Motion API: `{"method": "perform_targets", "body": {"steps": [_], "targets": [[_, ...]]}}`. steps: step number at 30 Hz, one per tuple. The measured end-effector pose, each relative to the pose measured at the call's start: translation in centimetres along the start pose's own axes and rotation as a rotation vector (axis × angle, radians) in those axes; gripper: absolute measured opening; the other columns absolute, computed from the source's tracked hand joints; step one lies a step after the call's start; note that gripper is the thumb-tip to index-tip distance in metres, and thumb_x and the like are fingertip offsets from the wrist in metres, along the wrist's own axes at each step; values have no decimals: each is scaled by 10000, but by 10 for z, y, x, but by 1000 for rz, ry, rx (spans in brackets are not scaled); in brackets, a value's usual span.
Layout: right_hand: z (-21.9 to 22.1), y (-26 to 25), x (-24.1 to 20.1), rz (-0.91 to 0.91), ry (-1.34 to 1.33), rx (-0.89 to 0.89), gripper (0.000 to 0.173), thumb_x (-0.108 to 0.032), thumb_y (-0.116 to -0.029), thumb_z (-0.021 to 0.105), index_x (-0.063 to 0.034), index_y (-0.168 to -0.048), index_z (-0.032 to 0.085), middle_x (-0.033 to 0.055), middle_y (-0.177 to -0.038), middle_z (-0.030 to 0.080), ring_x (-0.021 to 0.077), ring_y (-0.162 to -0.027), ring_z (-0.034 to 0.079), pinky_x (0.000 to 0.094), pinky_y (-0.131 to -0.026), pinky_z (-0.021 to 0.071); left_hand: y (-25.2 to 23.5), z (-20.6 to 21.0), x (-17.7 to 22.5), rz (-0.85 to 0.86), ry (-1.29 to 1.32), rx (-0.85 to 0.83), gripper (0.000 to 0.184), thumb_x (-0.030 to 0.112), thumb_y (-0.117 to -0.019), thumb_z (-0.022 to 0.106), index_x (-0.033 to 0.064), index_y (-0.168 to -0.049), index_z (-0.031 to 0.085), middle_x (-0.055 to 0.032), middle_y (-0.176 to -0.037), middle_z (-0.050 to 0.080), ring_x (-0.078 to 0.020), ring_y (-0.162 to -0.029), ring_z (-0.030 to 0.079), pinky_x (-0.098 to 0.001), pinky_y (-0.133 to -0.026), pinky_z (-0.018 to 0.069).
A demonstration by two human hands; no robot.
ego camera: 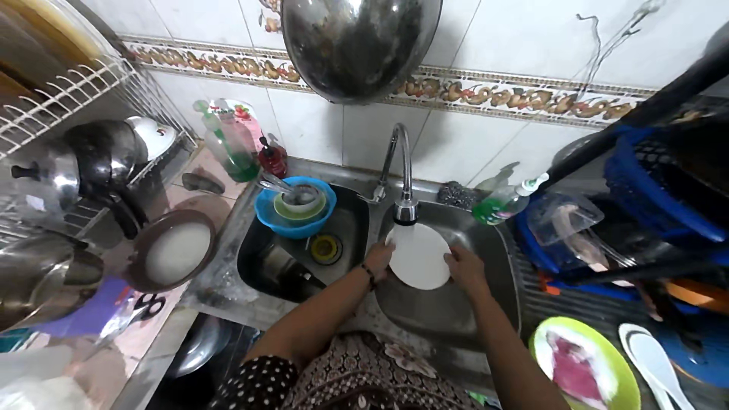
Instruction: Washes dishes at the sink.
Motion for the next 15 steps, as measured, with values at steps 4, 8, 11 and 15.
{"method": "perform_targets", "body": {"steps": [4,8,11,15], "targets": [[16,0,-15,-18,-7,-42,318,-85,-1074,480,80,-1325,584,303,-1205,642,383,-1032,664,514,-909,524,2,-22,-1,5,-52,80,514,340,-1128,353,63,-1561,332,-263,-1429,515,-359,-1239,590,-525,-989,526],[21,-1,-3,-9,-37,-64,310,-84,-1071,486,76,-1314,590,294,-1171,649,370,-981,666,505,-871,530,10,-20,0,48,-132,85,476,246,-1138,317,8,-1550,322,-283,-1442,492,-354,-1255,580,-498,-1019,510],[14,-3,1,9,-58,-48,309,-81,-1074,481,75,-1320,582,291,-1171,647,366,-995,657,504,-882,518,6,-12,3,69,-107,65,435,202,-1133,336,-20,-1506,374,-278,-1388,529,-321,-1197,609,-457,-997,522],[14,-3,-11,-27,1,-24,318,-86,-1071,487,84,-1318,594,300,-1203,652,391,-1073,656,518,-951,500,0,-19,0,70,-98,76,439,212,-1134,332,7,-1521,370,-275,-1387,533,-322,-1187,619,-467,-981,534]]}}
Point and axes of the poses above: each hand's wrist, its own y-axis away from the middle knuckle, its own z-axis out of the palm, x = y × z, the point moved 10 cm from there along -y, towards the middle knuckle
